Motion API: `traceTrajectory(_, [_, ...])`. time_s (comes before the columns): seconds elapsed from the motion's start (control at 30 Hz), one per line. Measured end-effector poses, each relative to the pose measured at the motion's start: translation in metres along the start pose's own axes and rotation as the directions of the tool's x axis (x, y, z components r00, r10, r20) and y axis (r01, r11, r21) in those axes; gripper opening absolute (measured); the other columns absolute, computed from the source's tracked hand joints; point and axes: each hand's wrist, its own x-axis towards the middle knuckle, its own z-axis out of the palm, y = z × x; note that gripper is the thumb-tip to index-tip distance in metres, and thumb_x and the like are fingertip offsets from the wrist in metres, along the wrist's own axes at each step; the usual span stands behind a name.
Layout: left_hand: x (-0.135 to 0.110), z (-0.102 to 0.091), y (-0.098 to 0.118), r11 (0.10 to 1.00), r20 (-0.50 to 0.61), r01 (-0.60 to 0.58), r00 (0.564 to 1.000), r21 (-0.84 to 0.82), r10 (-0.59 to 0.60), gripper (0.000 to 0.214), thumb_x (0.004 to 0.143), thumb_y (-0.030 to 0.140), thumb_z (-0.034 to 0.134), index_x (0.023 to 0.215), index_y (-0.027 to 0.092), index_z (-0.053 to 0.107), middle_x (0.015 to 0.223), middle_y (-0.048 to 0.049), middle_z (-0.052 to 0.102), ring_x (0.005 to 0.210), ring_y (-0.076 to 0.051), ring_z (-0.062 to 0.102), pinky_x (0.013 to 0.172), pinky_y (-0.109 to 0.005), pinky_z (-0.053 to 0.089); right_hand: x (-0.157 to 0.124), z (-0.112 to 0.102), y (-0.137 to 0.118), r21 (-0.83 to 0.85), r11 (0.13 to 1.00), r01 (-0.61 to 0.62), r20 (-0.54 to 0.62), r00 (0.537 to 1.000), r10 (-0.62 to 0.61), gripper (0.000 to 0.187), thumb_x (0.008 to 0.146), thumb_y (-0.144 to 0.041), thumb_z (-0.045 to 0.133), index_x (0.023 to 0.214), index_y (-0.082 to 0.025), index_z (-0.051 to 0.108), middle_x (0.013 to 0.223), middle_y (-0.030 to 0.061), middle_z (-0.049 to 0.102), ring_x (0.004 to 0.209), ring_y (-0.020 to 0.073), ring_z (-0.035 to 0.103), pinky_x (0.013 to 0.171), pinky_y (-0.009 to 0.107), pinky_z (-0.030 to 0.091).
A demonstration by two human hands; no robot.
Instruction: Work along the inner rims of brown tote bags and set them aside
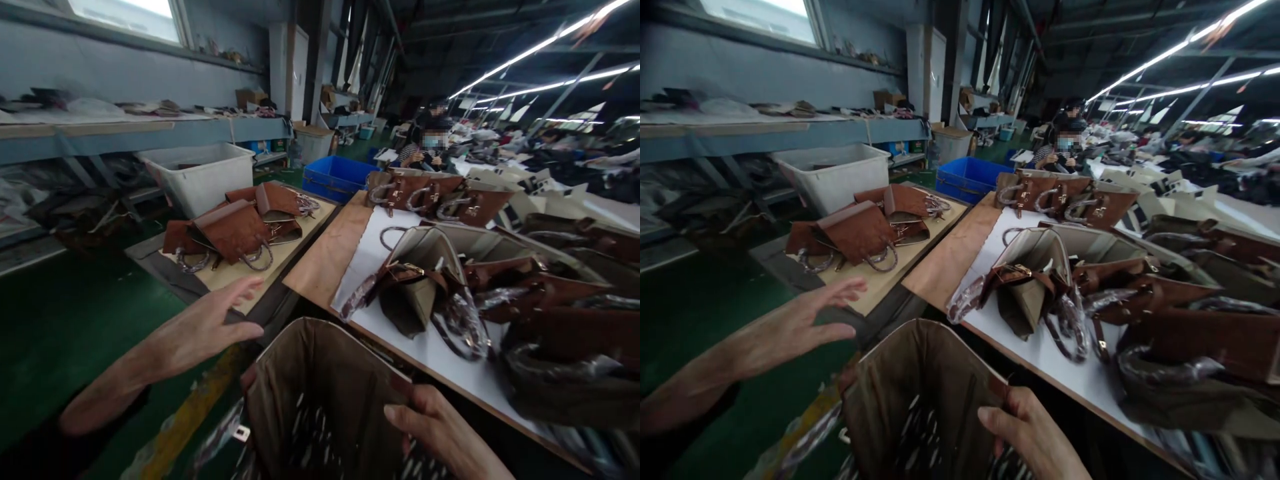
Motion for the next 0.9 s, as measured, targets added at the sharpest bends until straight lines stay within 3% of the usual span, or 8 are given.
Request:
traceTrajectory(0.03, [0.011,0.007,0.016,0.984,0.077,-0.152,0.986,0.089,0.146,0.073,0.067,0.045,0.065,0.131,0.024,0.037,0.13,-0.0101,0.044,0.118,-0.029,0.041,0.099,-0.04,0.031,-0.002,-0.003,0.004,-0.005,1.0,0.001,0.004,1.0,-0.001,0.029,0.072,-0.044,0.058,0.069,-0.016,0.062,0.061,-0.0002,0.056,0.054,0.0101,0.045,0.054,0.021,0.039])
traceTrajectory(0.07, [0.022,0.017,0.031,0.935,0.189,-0.313,0.941,0.165,0.282,0.079,0.063,0.046,0.068,0.132,0.024,0.035,0.133,-0.0091,0.042,0.122,-0.03,0.037,0.101,-0.042,0.027,-0.004,-0.005,0.008,-0.004,1.0,0.009,0.016,1.0,-0.009,0.03,0.071,-0.046,0.058,0.067,-0.016,0.061,0.06,0.0,0.055,0.055,0.0104,0.045,0.055,0.021,0.038])
traceTrajectory(0.13, [0.042,0.044,0.055,0.77,0.443,-0.586,0.778,0.252,0.446,0.087,0.06,0.043,0.072,0.133,0.018,0.034,0.132,-0.013,0.042,0.121,-0.032,0.036,0.1,-0.042,0.027,-0.008,-0.009,0.012,0.008,1.0,0.021,0.031,0.999,-0.021,0.034,0.071,-0.049,0.058,0.066,-0.016,0.061,0.058,-0.0003,0.054,0.053,0.01,0.044,0.055,0.022,0.037])
traceTrajectory(0.2, [0.058,0.076,0.067,0.617,0.578,-0.726,0.654,0.302,0.487,0.087,0.06,0.041,0.073,0.131,0.01,0.034,0.123,-0.0177,0.048,0.114,-0.033,0.041,0.097,-0.042,0.029,-0.013,-0.012,0.015,0.009,1.0,0.008,0.033,0.999,-0.009,0.037,0.07,-0.053,0.058,0.067,-0.016,0.061,0.057,-0.0006,0.054,0.05,0.0093,0.041,0.052,0.022,0.035])
traceTrajectory(0.27, [0.067,0.106,0.065,0.543,0.614,-0.776,0.607,0.321,0.504,0.087,0.061,0.042,0.073,0.13,0.009,0.033,0.121,-0.019,0.049,0.111,-0.033,0.044,0.094,-0.043,0.03,-0.019,-0.016,0.018,0.004,1.0,-0.019,0.017,1.0,0.019,0.039,0.07,-0.056,0.056,0.067,-0.017,0.061,0.057,-0.0002,0.054,0.049,0.0091,0.04,0.049,0.022,0.031])
traceTrajectory(0.43, [0.069,0.145,0.04,0.545,0.552,-0.757,0.645,0.361,0.529,0.081,0.065,0.047,0.07,0.128,0.014,0.031,0.121,-0.0181,0.047,0.107,-0.032,0.046,0.087,-0.039,0.034,-0.027,-0.024,0.037,0.03,0.999,-0.045,0.015,0.999,0.045,0.04,0.072,-0.055,0.054,0.067,-0.017,0.062,0.054,-0.0006,0.053,0.045,0.007,0.034,0.044,0.023,0.017])
traceTrajectory(0.77, [0.086,0.164,0.028,0.655,0.532,-0.639,0.746,0.402,0.401,0.035,0.07,0.045,0.068,0.088,0.018,0.053,0.079,-0.0024,0.061,0.077,-0.022,0.058,0.062,-0.027,0.037,-0.02,-0.023,0.065,0.121,0.991,-0.051,0.038,0.998,0.047,0.037,0.072,-0.051,0.057,0.07,-0.014,0.062,0.052,-0.0018,0.053,0.042,0.0051,0.029,0.043,0.023,0.015])
traceTrajectory(0.9, [0.094,0.169,0.029,0.708,0.532,-0.621,0.746,0.338,0.4,0.025,0.072,0.042,0.066,0.075,0.019,0.057,0.066,0.0009,0.059,0.07,-0.019,0.057,0.056,-0.024,0.033,-0.02,-0.026,0.077,0.121,0.991,-0.05,0.038,0.998,0.046,0.04,0.071,-0.053,0.056,0.065,-0.014,0.061,0.05,-0.0023,0.051,0.041,0.0047,0.027,0.042,0.022,0.015])
